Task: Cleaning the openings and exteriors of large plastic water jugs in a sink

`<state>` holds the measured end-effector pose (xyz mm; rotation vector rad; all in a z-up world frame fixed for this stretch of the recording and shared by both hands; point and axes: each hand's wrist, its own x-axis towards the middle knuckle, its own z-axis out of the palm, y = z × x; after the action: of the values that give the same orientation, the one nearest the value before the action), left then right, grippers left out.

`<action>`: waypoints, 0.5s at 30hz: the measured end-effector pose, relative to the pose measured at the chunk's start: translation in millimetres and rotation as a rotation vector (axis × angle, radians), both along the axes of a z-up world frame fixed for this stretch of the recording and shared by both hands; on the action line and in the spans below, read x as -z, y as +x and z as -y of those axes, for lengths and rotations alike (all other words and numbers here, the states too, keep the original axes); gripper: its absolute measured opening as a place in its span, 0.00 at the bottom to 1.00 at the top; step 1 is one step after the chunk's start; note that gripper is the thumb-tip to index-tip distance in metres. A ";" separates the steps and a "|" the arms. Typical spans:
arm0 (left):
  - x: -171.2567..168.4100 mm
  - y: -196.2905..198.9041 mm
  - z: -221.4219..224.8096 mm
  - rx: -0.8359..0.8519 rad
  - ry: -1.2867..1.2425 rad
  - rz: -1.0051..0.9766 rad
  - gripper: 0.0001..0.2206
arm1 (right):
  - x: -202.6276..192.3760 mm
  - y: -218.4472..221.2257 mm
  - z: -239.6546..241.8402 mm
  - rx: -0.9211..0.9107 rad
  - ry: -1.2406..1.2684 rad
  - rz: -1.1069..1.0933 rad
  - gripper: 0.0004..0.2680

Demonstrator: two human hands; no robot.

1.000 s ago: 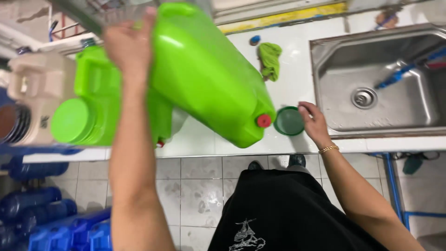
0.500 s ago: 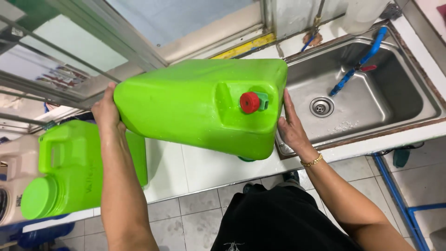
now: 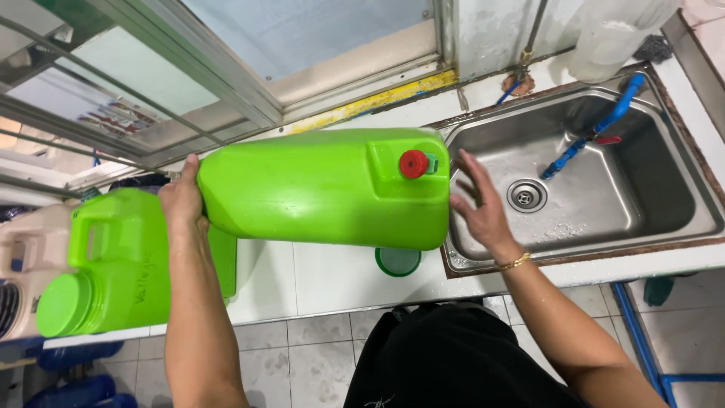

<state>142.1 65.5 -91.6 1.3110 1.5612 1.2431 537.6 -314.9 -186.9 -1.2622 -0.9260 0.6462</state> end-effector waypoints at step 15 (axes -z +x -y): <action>27.2 76.5 92.6 0.150 -0.380 -0.235 0.32 | 9.2 44.2 -10.1 -0.089 -0.072 0.038 0.29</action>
<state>218.7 -27.1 -118.8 1.3256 1.7233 0.6752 581.8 -304.8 -196.1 -1.3068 -1.0020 0.7330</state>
